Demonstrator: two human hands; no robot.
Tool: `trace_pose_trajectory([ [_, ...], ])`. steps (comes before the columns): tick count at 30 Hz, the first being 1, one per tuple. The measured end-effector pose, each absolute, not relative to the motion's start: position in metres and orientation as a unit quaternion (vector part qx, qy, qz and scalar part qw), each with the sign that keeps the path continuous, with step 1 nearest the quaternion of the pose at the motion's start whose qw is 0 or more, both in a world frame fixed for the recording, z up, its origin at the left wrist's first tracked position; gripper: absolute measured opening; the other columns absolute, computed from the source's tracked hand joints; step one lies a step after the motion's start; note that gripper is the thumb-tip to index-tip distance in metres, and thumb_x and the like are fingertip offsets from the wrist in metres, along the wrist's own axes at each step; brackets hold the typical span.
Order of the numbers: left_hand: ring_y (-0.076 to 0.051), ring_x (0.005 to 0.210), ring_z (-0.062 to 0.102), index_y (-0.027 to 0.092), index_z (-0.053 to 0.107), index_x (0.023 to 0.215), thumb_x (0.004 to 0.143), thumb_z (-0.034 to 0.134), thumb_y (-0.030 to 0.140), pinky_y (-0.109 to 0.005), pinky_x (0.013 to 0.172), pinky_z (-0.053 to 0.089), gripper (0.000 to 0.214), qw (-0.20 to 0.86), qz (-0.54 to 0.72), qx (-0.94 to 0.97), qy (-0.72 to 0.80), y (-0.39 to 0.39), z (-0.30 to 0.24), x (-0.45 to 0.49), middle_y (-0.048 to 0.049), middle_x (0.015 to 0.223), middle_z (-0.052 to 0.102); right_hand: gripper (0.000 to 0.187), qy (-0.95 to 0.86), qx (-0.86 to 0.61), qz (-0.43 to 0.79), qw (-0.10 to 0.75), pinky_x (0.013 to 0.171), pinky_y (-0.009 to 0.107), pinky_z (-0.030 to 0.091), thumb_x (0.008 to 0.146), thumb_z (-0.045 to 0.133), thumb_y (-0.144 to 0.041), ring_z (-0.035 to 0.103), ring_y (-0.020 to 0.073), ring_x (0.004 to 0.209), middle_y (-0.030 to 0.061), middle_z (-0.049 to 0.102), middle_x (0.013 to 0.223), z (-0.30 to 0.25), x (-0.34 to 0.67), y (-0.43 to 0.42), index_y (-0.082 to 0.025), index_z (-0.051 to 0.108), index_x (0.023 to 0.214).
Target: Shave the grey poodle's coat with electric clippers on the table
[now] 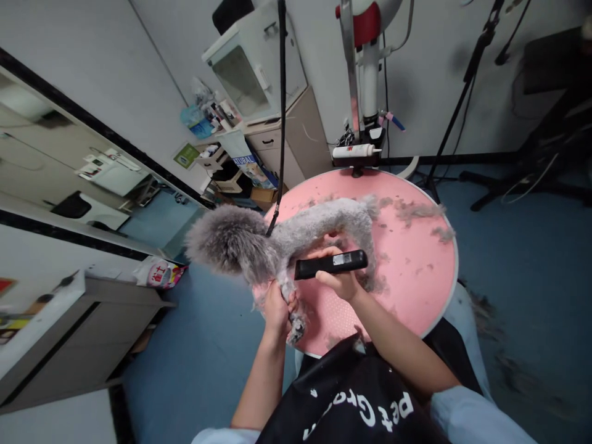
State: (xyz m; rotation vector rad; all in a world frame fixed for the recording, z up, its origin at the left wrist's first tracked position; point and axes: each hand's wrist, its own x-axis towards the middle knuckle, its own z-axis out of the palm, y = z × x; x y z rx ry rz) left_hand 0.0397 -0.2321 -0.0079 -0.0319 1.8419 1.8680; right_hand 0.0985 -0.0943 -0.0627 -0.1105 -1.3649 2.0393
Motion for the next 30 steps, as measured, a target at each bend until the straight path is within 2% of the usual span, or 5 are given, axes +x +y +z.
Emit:
trace_pose_trajectory([
  [4, -0.003, 0.029, 0.026, 0.019, 0.042, 0.053, 0.076, 0.048, 0.030, -0.017, 0.033, 0.019, 0.026, 0.268, 0.704, 0.007, 0.658, -0.235, -0.006, 0.041, 0.0057, 0.041, 0.039, 0.036, -0.538, -0.012, 0.775, 0.332, 0.097, 0.048, 0.048, 0.070, 0.076, -0.029, 0.063, 0.0263, 0.109, 0.0066, 0.069, 0.115, -0.058, 0.096, -0.101, -0.026, 0.060, 0.101],
  [8, -0.003, 0.028, 0.024, 0.019, 0.040, 0.048, 0.078, 0.049, 0.032, -0.017, 0.033, 0.020, 0.034, 0.296, 0.697, -0.007, 0.653, -0.240, -0.001, 0.041, 0.0058, 0.037, 0.033, 0.031, -0.587, -0.045, 0.759, 0.278, 0.088, 0.045, 0.052, 0.065, 0.076, -0.023, 0.067, 0.0248, 0.094, 0.0063, 0.071, 0.100, -0.061, 0.097, -0.108, -0.024, 0.064, 0.094],
  [14, -0.004, 0.025, 0.023, 0.019, 0.038, 0.042, 0.083, 0.041, 0.033, -0.018, 0.032, 0.018, 0.043, 0.342, 0.703, -0.013, 0.623, -0.244, 0.001, 0.037, 0.0036, 0.033, 0.028, 0.031, -0.514, -0.025, 0.768, 0.382, 0.097, 0.046, 0.049, 0.074, 0.073, -0.028, 0.064, 0.0241, 0.107, 0.0061, 0.069, 0.112, -0.053, 0.106, -0.108, -0.026, 0.057, 0.101],
  [18, -0.004, 0.024, 0.021, 0.019, 0.037, 0.038, 0.084, 0.036, 0.032, -0.018, 0.032, 0.018, 0.048, 0.363, 0.708, -0.030, 0.605, -0.247, 0.003, 0.033, 0.0028, 0.031, 0.026, 0.036, -0.552, 0.027, 0.779, 0.298, 0.097, 0.046, 0.048, 0.071, 0.077, -0.028, 0.064, 0.0251, 0.110, 0.0081, 0.069, 0.115, -0.053, 0.098, -0.107, -0.025, 0.060, 0.102],
  [30, -0.004, 0.024, 0.022, 0.018, 0.040, 0.049, 0.092, 0.036, 0.032, -0.017, 0.032, 0.021, 0.045, 0.332, 0.720, -0.061, 0.606, -0.251, 0.009, 0.046, 0.0060, 0.034, 0.031, 0.036, -0.420, 0.018, 0.879, 0.223, 0.089, 0.036, 0.050, 0.063, 0.081, -0.026, 0.066, 0.0214, 0.098, 0.0026, 0.074, 0.096, -0.063, 0.078, -0.096, -0.023, 0.063, 0.094],
])
